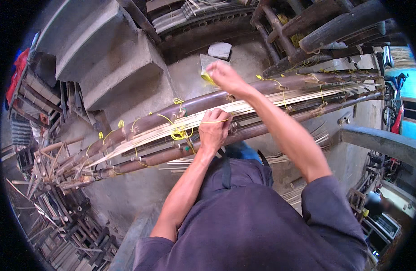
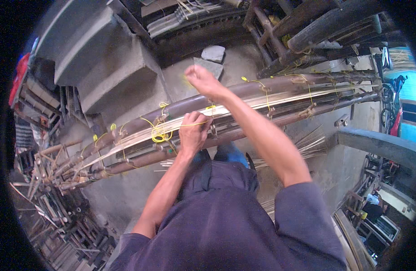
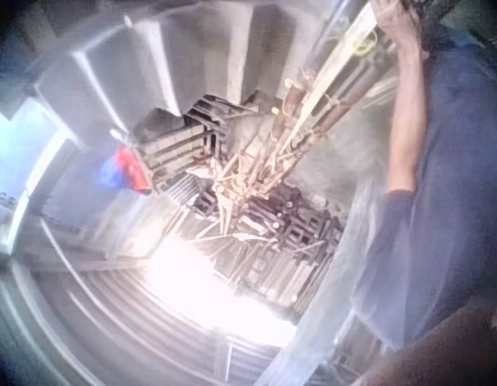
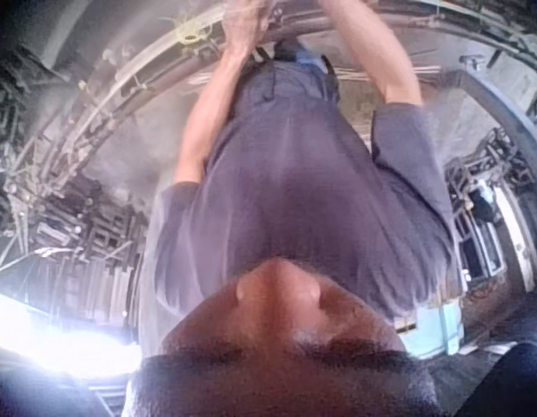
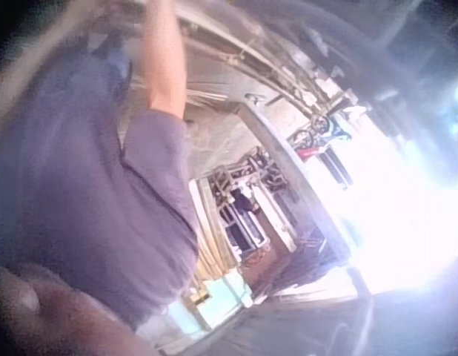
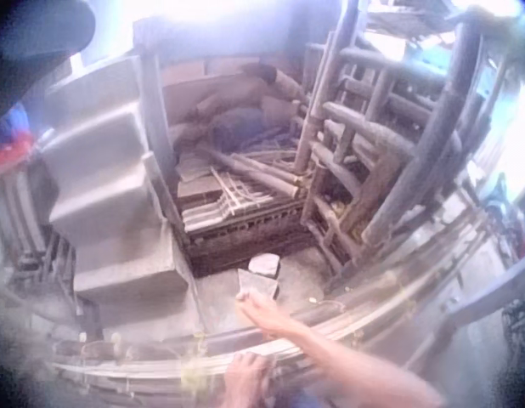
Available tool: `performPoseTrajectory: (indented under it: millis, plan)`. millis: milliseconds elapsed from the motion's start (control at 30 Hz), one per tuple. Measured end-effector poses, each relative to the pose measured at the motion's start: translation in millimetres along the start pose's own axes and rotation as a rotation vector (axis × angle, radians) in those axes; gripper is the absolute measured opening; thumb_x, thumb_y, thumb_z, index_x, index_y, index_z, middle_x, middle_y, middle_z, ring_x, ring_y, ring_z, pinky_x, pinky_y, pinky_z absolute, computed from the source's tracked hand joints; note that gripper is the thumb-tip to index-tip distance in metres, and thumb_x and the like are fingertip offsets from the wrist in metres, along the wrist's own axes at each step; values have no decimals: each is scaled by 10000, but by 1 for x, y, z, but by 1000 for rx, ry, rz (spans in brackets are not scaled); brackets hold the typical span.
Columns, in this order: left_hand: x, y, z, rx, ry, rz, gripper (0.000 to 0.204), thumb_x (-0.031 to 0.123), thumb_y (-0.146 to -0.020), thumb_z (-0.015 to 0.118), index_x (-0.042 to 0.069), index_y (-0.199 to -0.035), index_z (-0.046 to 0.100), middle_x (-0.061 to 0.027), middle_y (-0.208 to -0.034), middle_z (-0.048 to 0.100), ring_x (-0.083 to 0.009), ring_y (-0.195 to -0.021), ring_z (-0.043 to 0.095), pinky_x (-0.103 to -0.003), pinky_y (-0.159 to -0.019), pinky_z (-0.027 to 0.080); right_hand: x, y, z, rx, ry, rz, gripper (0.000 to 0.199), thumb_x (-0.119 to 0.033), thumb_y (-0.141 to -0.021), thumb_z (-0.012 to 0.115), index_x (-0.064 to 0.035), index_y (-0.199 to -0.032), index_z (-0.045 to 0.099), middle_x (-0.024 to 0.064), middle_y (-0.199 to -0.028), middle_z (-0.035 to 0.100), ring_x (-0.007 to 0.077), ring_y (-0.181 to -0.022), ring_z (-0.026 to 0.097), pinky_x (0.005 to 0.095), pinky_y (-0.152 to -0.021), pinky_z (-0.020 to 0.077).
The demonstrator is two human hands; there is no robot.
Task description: The person sits on the floor and gathers thin wooden strips, then stands to tie them together with yellow string on a wooden rack. The person repeatedly wraps and knots the string around the strips to secure them.
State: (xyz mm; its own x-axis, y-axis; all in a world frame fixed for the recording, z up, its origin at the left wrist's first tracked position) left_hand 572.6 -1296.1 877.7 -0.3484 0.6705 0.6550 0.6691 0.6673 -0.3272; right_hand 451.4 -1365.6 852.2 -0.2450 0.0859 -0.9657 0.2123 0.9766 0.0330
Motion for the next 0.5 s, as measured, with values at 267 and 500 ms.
performPoseTrajectory:
  millis: [267, 500]
  plan:
    - [1, -9, 0, -240, 326, -339, 173, 169, -888, 589, 21, -820, 645, -63, -784, 613, -201, -749, 589, -347, -722, 467, 39, 194, 122, -366, 312, 45, 157, -153, -846, 502, -50, -950, 559, 213, -759, 632, 402, -733, 631, 498, -632, 479]
    - [-115, -110, 81, -504, 200, -470, 291, 277, -873, 530, 6, -783, 587, -72, -694, 562, -191, -691, 556, -342, -615, 432, 16, 209, 122, -495, 416, 60, 195, -98, -782, 524, -59, -972, 548, 155, -657, 629, 361, -661, 641, 454, -601, 511]
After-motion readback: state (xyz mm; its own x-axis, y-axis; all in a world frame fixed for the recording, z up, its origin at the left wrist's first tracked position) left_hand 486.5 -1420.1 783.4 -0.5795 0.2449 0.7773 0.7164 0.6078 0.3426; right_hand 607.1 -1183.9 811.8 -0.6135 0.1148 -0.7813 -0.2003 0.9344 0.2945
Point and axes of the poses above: each hand's wrist, its own y-axis away from the middle knuckle, its own z-axis out of the palm, x = y × z, the point moved 9 cm from there along -y, towards the middle knuckle
